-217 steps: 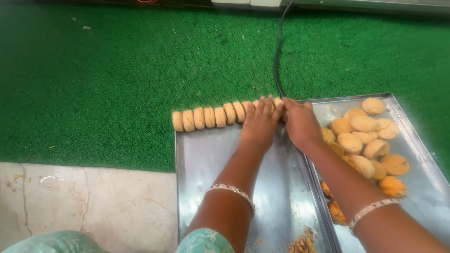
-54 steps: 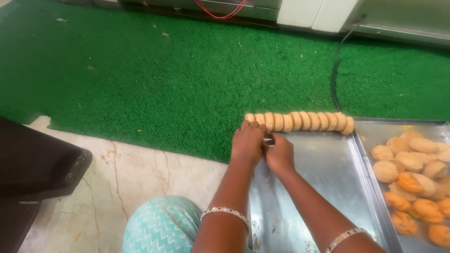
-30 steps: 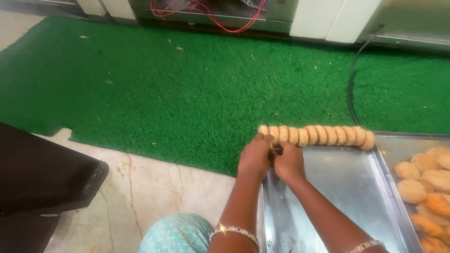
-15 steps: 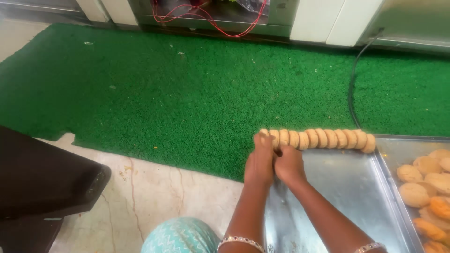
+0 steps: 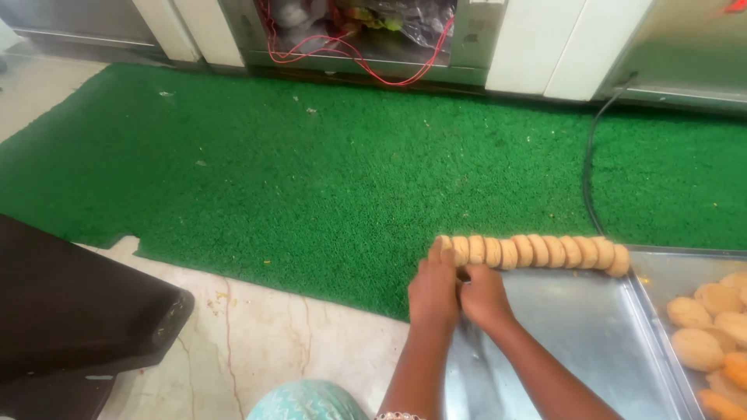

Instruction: The person sits on the floor in front of stainless steel ovens and arranges round dough pieces on metal trays, picking pieces one at a time from a pile and lining them up in neat rows along the tray edges. They occasionally reposition pieces and press or shape a dough piece between their hands before adding it to the row.

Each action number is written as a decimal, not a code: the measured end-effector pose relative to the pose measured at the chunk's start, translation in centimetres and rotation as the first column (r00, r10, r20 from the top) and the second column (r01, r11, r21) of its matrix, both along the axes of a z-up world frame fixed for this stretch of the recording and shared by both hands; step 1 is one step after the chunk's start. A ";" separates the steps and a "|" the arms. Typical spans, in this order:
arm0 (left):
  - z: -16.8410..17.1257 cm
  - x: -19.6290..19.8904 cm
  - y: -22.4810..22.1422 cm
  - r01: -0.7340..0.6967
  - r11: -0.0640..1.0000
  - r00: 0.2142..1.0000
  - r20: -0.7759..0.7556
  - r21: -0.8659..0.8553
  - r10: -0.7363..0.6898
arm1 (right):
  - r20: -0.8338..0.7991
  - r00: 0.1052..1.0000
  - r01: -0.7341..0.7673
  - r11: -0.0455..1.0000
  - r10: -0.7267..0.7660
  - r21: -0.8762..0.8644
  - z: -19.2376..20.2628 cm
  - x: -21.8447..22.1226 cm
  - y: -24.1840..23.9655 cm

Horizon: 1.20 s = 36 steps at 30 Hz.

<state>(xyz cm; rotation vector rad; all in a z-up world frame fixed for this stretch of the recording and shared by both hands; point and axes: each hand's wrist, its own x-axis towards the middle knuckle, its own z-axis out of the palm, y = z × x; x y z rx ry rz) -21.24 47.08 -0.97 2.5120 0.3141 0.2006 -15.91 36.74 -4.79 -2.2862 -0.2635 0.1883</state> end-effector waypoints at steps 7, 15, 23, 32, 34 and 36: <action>0.4 0.2 0.4 -0.004 0.993 1.000 0.026 -0.121 0.007 | -0.035 0.998 0.043 0.999 -0.043 -0.006 1.6 -0.5 0.7; 0.4 0.5 0.5 0.005 0.993 0.995 -0.099 -0.119 -0.017 | -0.034 0.999 0.034 0.999 -0.034 0.004 1.0 0.0 0.7; 1.2 0.3 0.2 -0.024 0.989 0.998 -0.066 -0.145 0.014 | 0.024 0.999 0.026 1.000 -0.025 -0.003 -1.3 1.0 -0.1; 1.7 1.2 -2.1 -0.091 0.989 0.994 0.068 0.117 0.083 | -0.085 0.994 0.059 0.995 -0.066 -0.080 5.3 -0.1 -2.0; 2.7 1.8 -3.1 -0.079 0.982 0.994 0.092 0.174 0.064 | -0.141 0.988 0.057 0.998 -0.059 -0.018 5.5 0.7 -3.4; 4.5 2.5 -4.4 -0.025 0.981 0.998 0.054 0.194 0.015 | 0.204 0.979 0.026 0.971 0.024 -0.238 5.3 1.7 -5.3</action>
